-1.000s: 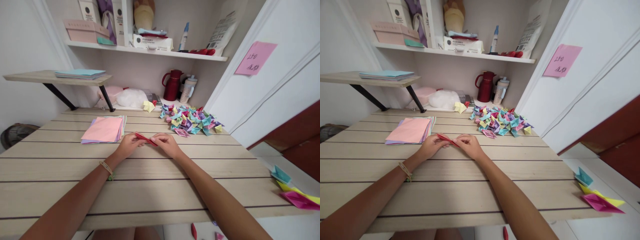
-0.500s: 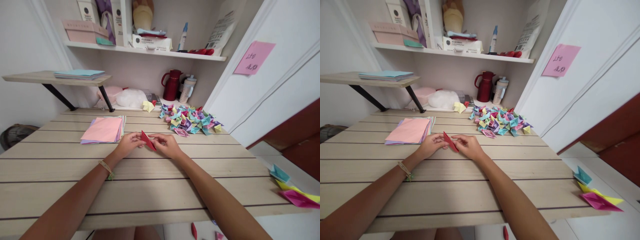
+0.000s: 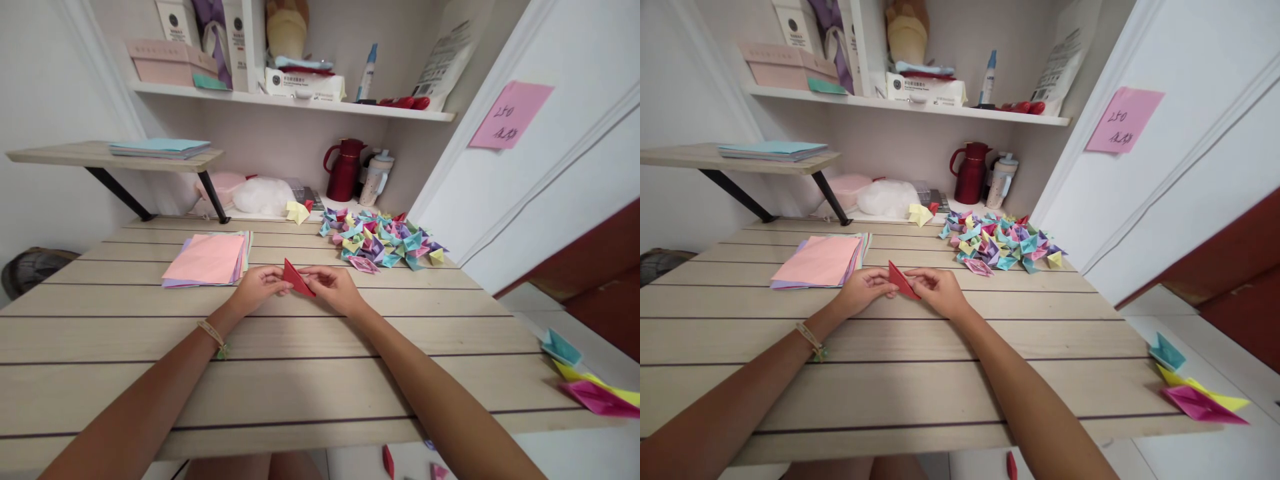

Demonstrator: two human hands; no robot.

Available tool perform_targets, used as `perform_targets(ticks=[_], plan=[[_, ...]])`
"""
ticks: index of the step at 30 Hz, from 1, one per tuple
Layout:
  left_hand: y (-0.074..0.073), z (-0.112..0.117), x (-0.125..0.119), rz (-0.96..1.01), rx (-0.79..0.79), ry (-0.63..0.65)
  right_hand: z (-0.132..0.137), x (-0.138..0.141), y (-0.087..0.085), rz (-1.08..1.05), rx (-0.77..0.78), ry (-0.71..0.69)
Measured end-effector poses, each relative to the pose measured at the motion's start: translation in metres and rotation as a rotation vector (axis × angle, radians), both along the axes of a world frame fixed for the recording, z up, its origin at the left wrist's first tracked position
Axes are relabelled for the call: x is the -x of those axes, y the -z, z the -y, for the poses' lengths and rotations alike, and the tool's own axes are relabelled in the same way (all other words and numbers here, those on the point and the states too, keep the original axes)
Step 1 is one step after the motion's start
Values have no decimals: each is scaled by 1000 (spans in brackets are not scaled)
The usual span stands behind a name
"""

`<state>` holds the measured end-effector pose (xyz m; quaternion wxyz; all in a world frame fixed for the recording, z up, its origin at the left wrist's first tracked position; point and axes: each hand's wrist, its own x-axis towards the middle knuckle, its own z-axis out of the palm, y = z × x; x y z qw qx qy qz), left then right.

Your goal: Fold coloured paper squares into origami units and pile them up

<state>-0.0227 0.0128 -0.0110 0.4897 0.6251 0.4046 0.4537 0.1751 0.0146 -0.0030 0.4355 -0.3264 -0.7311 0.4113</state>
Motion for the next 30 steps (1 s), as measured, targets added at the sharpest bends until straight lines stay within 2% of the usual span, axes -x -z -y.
perform_targets(ticks=[5,9,13,18,24,27,30], plan=[[2,1,0,-92,-9,38,0,-5,-2,115,-87,65],[1,3,-2,-23,39,20,-1,-4,-1,121,3,-74],[0,2,-4,101,82,-6,1,0,0,-15,124,-172],[-1,2,-5,196,192,16,1,2,0,-147,73,-37],[-7,10,-7,216,303,91,-3,1,4,-103,-52,54],[-9,10,-8,183,275,59,-3,0,5,-53,-76,19],[-9,8,-7,233,217,4,-4,-2,5,-56,4,-82]])
